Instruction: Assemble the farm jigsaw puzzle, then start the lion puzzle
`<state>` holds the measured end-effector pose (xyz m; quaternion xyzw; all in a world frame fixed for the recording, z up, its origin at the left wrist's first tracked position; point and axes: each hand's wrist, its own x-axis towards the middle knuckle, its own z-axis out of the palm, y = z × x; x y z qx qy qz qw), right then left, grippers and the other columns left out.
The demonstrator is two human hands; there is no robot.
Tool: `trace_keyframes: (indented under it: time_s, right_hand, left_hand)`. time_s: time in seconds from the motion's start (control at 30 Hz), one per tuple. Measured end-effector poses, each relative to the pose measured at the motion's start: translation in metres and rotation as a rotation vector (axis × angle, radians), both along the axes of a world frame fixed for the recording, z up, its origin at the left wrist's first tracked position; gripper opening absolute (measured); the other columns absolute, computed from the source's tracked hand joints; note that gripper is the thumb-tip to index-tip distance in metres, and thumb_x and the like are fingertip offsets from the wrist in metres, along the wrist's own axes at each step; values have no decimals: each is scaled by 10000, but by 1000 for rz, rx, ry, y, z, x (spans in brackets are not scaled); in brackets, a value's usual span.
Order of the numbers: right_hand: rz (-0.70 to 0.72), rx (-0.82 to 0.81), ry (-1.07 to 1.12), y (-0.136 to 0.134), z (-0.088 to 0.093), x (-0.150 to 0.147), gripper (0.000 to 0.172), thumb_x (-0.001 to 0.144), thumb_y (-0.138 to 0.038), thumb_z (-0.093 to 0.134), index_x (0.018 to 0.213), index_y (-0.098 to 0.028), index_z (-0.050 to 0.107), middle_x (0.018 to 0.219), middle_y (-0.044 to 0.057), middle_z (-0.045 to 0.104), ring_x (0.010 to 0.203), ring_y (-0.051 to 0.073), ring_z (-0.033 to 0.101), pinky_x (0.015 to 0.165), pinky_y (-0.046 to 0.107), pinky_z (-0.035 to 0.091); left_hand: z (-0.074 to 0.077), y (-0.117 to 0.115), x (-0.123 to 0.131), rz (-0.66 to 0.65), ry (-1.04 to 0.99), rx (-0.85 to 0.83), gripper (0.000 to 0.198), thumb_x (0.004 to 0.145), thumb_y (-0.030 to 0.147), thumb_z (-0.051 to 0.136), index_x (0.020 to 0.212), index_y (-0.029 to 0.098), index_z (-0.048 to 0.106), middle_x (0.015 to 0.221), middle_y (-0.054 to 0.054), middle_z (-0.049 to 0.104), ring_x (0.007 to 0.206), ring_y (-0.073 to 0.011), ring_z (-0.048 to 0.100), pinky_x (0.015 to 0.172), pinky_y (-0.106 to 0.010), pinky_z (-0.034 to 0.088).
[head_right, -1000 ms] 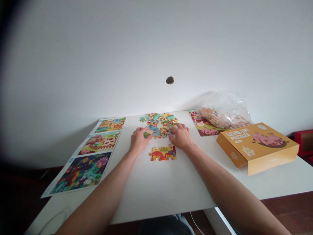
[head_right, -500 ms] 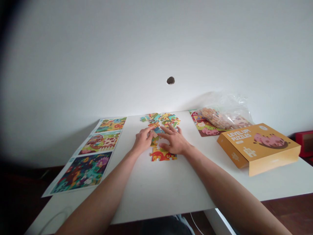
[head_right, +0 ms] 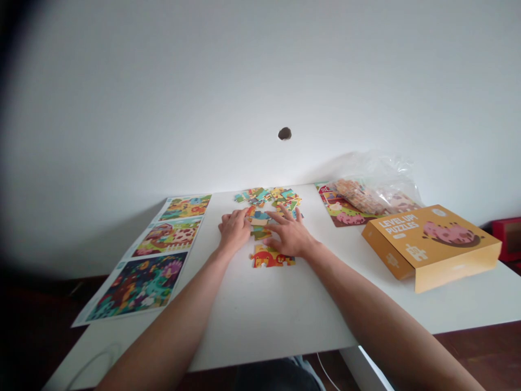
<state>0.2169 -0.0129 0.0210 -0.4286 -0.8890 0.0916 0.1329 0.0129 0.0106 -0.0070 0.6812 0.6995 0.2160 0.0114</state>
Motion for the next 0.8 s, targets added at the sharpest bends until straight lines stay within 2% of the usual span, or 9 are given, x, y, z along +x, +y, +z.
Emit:
trace_keyframes:
  time_s: [0.07,0.13,0.33,0.4,0.47,0.57,0.7,0.8]
  right_hand:
    - [112,-27,-12,-1,1,-2,468,929,-571,470,1353,-394,559,1582,-2,308,1472,411,107,1084,737,18]
    - [144,-55,-23,-2,0,-4,459,949,-575,427,1361,-410,545,1578,-10,317,1474,407,98,1082,739,-1]
    - [-92,-12,-14,1,-5,0,541,968,-617,315,1364,-345,563,1602,72,253,1472,433,69,1058,770,20]
    - [-87,-3,-12,1,-4,3,544,958,-626,340,1374,-347,552,1608,78,234,1472,436,59,1056,771,19]
    - [-23,-6,-14,0,-3,4,524,948,-628,375,1374,-373,545,1617,56,208,1472,434,58,1062,763,6]
    - [14,-13,-16,-1,-1,3,486,950,-625,376,1336,-407,576,1626,32,176,1473,431,61,1069,750,1]
    - [-108,-21,-25,1,-6,2,477,970,-596,345,1347,-404,566,1617,58,208,1474,429,60,1065,756,30]
    - [-149,-26,-21,5,-9,5,472,976,-576,348,1345,-385,573,1607,72,237,1475,426,63,1065,756,44]
  left_hand:
    - [1,0,-2,38,-9,4,493,873,148,439,1331,292,551,1329,-83,567,1156,-307,445,923,-465,424]
    - [2,0,-3,58,-7,0,510,849,129,454,1322,285,563,1336,-82,566,1165,-321,431,924,-484,427]
    - [3,-2,-5,143,8,7,412,859,321,533,1255,250,620,1242,-132,591,1153,-371,427,906,-528,430]
    - [3,-2,-5,130,4,8,427,855,322,538,1272,259,607,1325,-125,551,1211,-377,393,924,-532,420]
    - [3,-2,-5,71,4,-2,466,861,271,511,1325,288,556,1401,-86,516,1275,-371,343,959,-540,397]
    - [3,-3,-4,21,9,-19,485,863,247,493,1342,317,526,1369,-61,553,1254,-363,361,964,-548,385]
    - [4,-3,-3,102,24,-15,392,855,369,532,1222,271,630,1255,-127,570,1160,-376,420,918,-545,408]
    - [5,-2,-4,166,19,-34,340,851,390,532,1114,240,688,1178,-161,556,1151,-386,430,908,-534,416]
